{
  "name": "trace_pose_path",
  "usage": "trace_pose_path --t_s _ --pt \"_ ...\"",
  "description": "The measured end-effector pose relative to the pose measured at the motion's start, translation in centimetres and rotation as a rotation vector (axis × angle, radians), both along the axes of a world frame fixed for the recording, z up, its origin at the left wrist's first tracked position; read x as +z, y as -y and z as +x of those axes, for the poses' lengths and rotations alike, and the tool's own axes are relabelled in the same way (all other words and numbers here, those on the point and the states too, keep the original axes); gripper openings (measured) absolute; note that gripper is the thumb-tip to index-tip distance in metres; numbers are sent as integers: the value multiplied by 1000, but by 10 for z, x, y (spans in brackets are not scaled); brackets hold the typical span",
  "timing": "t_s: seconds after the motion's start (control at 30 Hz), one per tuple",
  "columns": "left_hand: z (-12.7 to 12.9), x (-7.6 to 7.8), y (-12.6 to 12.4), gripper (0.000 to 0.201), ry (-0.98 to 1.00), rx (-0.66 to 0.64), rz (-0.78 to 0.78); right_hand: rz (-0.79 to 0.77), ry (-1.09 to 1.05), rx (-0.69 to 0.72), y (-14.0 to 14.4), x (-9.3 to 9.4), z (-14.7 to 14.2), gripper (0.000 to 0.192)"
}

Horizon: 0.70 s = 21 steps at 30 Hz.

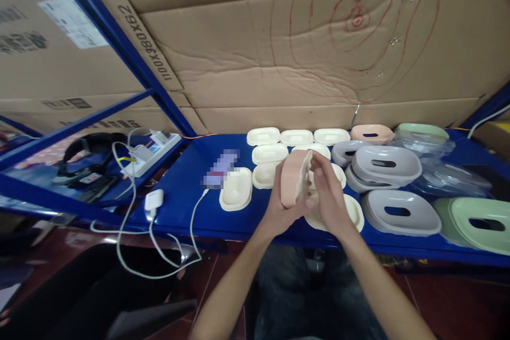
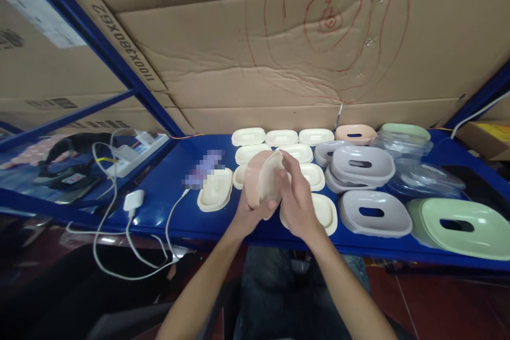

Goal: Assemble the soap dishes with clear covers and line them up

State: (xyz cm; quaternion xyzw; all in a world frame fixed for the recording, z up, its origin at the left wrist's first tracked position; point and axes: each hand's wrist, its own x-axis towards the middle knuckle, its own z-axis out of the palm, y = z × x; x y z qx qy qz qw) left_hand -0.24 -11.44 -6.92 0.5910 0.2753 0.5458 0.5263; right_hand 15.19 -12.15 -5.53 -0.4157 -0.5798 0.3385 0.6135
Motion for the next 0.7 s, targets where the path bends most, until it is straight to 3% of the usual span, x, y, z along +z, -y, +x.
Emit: trace_pose_path --t_s 0.17,0.23,0.33,0.4,0.47,0.6,0.7 --pt "-26 11 -14 89 -539 248 520 -146 -187 118 9 4 33 56" --pt "-26 16 -18 81 -730 247 610 -212 -235 175 10 3 35 55" --pt "-19 23 -21 75 -813 137 617 -196 -208 81 9 -1 32 48" --pt "-15 28 -23 86 -692 55 571 -198 -199 5 7 -3 34 44" --pt "-12 33 -27 90 -483 13 415 -233 -222 -21 5 -2 38 45" --pt "-4 38 -46 50 -241 -68 -73 -239 -231 -26 -2 4 46 46" --pt "3 40 -69 41 -162 -189 -286 -102 -42 -142 1 16 51 42"
